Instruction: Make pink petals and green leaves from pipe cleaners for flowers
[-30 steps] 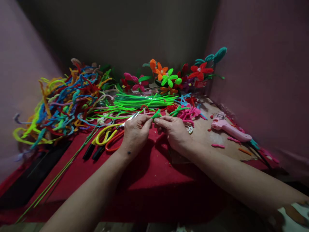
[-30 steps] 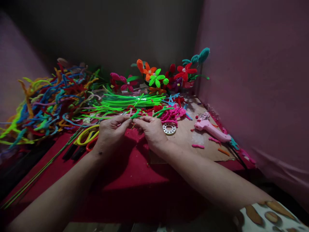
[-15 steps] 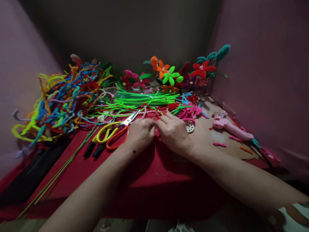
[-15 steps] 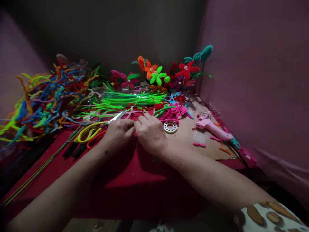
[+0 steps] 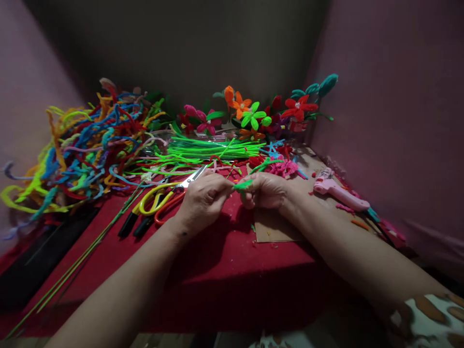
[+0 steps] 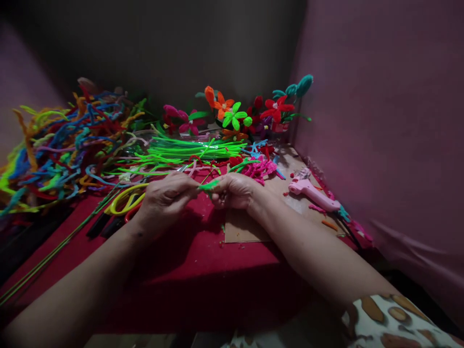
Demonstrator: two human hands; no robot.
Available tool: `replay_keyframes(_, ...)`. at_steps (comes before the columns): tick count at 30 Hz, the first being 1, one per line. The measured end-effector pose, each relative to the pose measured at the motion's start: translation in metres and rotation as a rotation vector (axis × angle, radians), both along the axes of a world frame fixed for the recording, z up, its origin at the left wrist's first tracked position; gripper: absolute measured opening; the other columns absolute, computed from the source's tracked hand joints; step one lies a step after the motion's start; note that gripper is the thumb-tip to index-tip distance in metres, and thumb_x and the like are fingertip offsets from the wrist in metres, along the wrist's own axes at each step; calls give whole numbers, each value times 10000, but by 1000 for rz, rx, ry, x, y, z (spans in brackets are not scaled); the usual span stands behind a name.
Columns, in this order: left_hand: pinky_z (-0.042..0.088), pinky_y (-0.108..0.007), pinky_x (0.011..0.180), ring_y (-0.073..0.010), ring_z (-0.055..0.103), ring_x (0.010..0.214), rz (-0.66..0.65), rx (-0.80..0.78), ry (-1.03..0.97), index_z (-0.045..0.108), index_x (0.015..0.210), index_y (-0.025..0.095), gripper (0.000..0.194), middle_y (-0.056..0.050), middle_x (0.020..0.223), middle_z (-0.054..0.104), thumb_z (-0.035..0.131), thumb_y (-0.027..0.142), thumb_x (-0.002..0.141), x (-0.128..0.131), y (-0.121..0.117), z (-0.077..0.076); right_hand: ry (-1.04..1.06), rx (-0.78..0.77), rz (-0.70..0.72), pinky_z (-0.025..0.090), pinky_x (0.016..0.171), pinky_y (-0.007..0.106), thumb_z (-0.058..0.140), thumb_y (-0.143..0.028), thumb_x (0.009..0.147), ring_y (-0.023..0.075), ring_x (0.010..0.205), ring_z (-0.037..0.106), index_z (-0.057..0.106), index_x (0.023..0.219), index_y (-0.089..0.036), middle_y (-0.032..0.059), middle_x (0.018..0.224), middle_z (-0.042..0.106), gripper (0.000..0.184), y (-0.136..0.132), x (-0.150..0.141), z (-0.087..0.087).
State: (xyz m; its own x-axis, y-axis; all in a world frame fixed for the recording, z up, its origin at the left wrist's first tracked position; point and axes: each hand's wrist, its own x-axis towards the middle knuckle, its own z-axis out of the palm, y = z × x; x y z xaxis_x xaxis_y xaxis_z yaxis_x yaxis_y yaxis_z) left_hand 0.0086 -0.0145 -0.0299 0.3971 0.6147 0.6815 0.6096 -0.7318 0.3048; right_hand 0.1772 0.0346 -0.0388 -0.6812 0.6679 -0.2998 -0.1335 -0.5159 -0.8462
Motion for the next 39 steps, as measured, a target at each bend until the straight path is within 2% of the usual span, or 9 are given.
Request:
replay_keyframes(3, 423, -270, 667, -117, 528, 577, 113, 51, -115, 619, 685, 172, 123, -2, 594, 609, 541, 178, 780, 3, 1, -6, 149, -168, -73, 279, 393, 189, 483, -20, 631, 66, 362, 394, 488, 562, -134, -26, 393, 463, 133, -6, -8, -3)
replay_keyframes(6, 433, -258, 657, -121, 558, 602, 211, 4, -201, 644, 693, 178, 134, -3, 618, 629, 547, 205, 782, 7, 2, -9, 243, -270, -107, 287, 395, 170, 461, -5, 668, 60, 397, 417, 525, 663, -127, -30, 449, 478, 137, -12, -12, -2)
replay_keyframes(10, 448, -230, 650, -112, 588, 632, 230, -164, -376, 674, 721, 181, 153, 1, 677, 666, 546, 236, 786, 13, 3, -6, 337, -237, -48, 314, 406, 148, 466, -1, 683, 57, 481, 484, 557, 748, -101, -2, 566, 542, 150, -15, -14, -1)
replay_keyframes(14, 441, -217, 595, -111, 579, 611, 237, -322, -478, 689, 732, 162, 162, -3, 675, 673, 546, 230, 768, 14, 6, -1, 239, 86, -194, 344, 413, 179, 583, -97, 688, 64, 461, 473, 568, 710, -117, -10, 563, 561, 34, -17, -16, -1)
replay_keyframes(19, 417, -215, 553, -107, 546, 572, 241, -436, -416, 681, 663, 146, 179, 1, 595, 636, 538, 220, 743, 13, 5, 5, -48, 620, -334, 324, 432, 208, 645, -336, 701, 60, 445, 421, 557, 600, -137, -19, 539, 537, 240, -20, -15, 0)
replay_keyframes(23, 405, -201, 514, -101, 543, 534, 230, -545, -442, 668, 608, 145, 189, 7, 534, 616, 537, 201, 732, 13, 1, 10, -159, 841, -385, 311, 460, 208, 528, -418, 792, 59, 468, 402, 539, 596, -145, -23, 532, 499, 336, -20, -16, 0)
replay_keyframes(27, 391, -197, 478, -100, 544, 518, 165, -602, -508, 674, 631, 148, 164, 2, 548, 627, 555, 211, 724, 14, -1, 10, -158, 839, -456, 287, 440, 206, 448, -448, 839, 59, 434, 373, 488, 576, -160, -38, 483, 444, 392, -17, -19, -4)
replay_keyframes(34, 393, -216, 485, -94, 517, 484, 82, -786, -639, 646, 576, 141, 128, -3, 516, 604, 620, 229, 665, 12, 3, 6, -224, 893, -535, 262, 417, 205, 505, -418, 818, 50, 426, 344, 455, 535, -161, -50, 462, 395, 385, -18, -18, -3)
replay_keyframes(39, 436, -238, 549, -116, 563, 533, -79, -1016, -881, 647, 607, 127, 67, -12, 521, 586, 643, 189, 632, 4, 11, 2, 51, 602, -447, 331, 387, 200, 623, -380, 734, 58, 397, 435, 515, 821, -178, -63, 553, 510, 245, -19, -18, 0)
